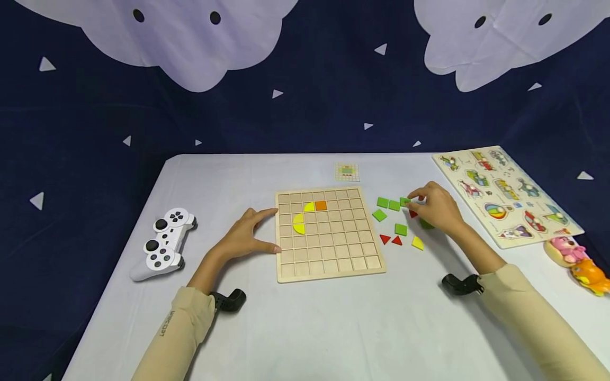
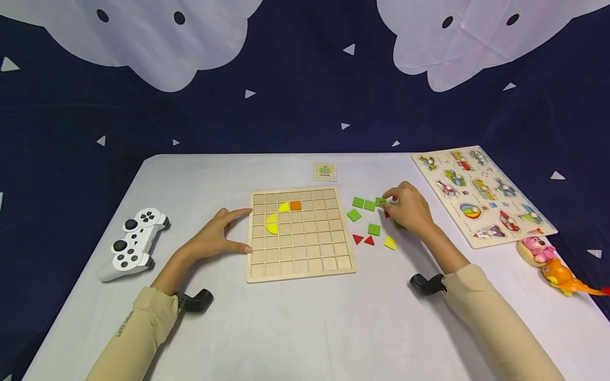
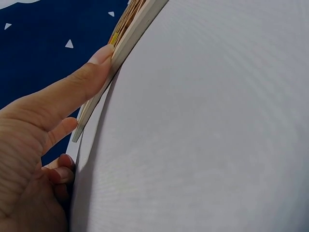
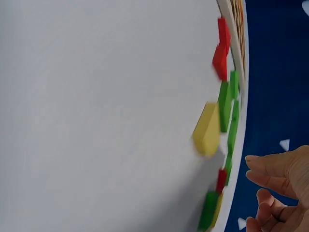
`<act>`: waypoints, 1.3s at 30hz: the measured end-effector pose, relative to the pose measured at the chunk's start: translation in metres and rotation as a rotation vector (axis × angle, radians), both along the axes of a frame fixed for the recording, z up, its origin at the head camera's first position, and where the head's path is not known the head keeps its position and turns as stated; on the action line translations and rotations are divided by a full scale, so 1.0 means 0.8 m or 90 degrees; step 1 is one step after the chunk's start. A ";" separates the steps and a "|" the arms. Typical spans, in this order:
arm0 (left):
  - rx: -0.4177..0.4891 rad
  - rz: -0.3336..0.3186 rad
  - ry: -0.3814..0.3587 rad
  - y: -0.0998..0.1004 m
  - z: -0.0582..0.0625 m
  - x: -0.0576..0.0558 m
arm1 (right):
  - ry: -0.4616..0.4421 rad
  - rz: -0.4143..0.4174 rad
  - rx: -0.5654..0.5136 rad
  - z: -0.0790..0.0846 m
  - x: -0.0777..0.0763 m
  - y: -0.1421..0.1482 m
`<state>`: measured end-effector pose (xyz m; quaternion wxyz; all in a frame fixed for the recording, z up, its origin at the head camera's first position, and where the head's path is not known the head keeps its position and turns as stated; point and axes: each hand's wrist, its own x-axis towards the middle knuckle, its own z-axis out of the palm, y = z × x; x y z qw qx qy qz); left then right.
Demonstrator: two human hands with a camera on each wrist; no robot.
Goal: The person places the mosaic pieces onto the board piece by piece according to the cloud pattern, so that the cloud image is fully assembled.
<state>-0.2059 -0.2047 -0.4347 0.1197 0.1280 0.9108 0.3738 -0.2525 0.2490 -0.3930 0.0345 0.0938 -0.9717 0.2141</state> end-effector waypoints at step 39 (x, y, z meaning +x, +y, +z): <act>0.004 0.002 -0.001 0.000 -0.002 0.000 | -0.014 -0.038 0.058 -0.014 0.005 0.032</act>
